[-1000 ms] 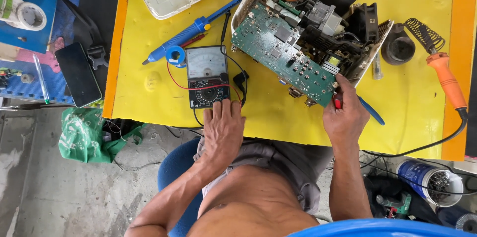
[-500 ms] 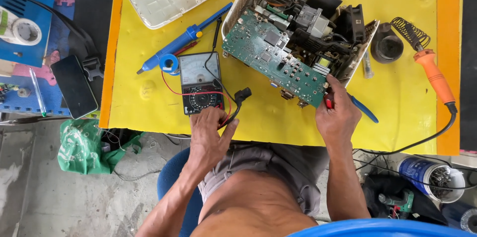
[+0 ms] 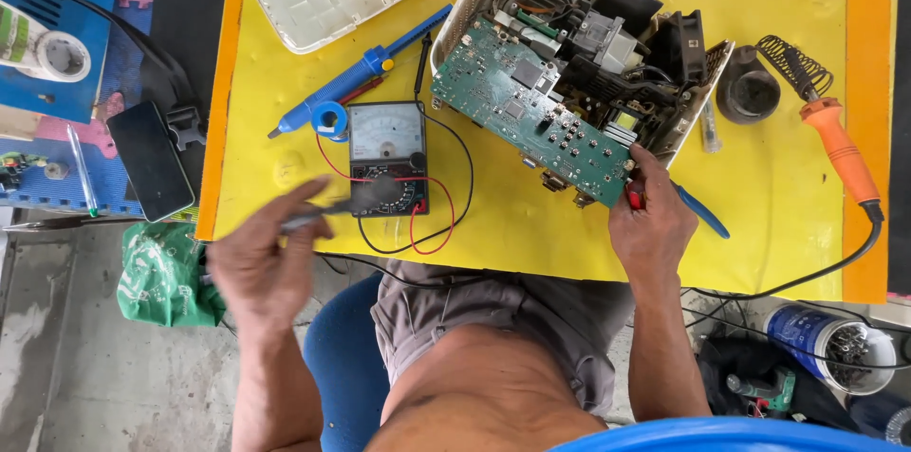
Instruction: The person uses multimeter probes to test a circuit board inside a disassembled electronic device. They then use a screwdriver to unscrew and remove a component from the device's internal assembly.
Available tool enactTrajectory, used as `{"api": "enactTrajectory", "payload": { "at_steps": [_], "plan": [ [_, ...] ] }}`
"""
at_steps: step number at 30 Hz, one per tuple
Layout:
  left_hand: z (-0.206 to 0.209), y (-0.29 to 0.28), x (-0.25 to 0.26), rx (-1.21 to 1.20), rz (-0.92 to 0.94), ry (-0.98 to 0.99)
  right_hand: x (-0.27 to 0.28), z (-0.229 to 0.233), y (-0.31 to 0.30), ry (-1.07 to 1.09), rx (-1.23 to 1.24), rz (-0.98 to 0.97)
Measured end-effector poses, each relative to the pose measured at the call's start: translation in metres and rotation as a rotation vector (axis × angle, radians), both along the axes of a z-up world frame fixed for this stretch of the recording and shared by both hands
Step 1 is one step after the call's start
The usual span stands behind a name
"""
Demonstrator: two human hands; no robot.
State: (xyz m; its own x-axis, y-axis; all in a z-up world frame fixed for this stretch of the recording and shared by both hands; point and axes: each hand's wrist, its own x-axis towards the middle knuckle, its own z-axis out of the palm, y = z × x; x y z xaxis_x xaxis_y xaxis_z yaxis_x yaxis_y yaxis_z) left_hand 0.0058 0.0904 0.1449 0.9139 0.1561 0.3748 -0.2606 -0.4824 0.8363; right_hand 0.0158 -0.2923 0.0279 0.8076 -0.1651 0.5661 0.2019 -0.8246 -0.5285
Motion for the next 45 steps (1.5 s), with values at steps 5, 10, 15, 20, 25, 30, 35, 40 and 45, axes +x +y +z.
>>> {"api": "enactTrajectory", "payload": {
  "at_steps": [5, 10, 15, 20, 25, 30, 35, 40, 45],
  "plan": [
    [0.041, 0.061, 0.037, 0.003, 0.23, 0.155, -0.002, -0.004, -0.004, 0.036, -0.168, -0.045],
    [-0.043, 0.175, 0.126, 0.41, 0.259, -0.029, -0.003, -0.005, -0.005, 0.042, -0.164, -0.028],
    [-0.102, 0.25, 0.219, 0.675, 0.379, -0.449, -0.002, 0.001, -0.004, 0.053, -0.187, -0.019],
    [-0.146, 0.284, 0.294, 0.843, 0.459, -0.39, -0.003, -0.005, -0.006, 0.072, -0.167, -0.031],
    [-0.15, 0.23, 0.292, 0.767, 0.36, 0.21, -0.003, -0.007, -0.009, 0.106, -0.194, -0.066],
    [-0.149, 0.196, 0.274, 1.203, 0.597, 0.305, -0.003, -0.008, -0.009, 0.221, -0.169, -0.08],
    [-0.138, 0.158, 0.253, 1.037, 0.415, 0.117, -0.006, 0.025, -0.01, 0.355, -0.012, 0.031],
    [-0.095, 0.039, 0.198, 0.658, 0.154, -0.144, -0.015, 0.066, -0.007, 0.272, 0.303, 0.109],
    [-0.072, -0.058, 0.158, 0.177, -0.172, 0.012, 0.022, 0.078, -0.047, 0.247, 0.453, -0.132]
  ]
}}
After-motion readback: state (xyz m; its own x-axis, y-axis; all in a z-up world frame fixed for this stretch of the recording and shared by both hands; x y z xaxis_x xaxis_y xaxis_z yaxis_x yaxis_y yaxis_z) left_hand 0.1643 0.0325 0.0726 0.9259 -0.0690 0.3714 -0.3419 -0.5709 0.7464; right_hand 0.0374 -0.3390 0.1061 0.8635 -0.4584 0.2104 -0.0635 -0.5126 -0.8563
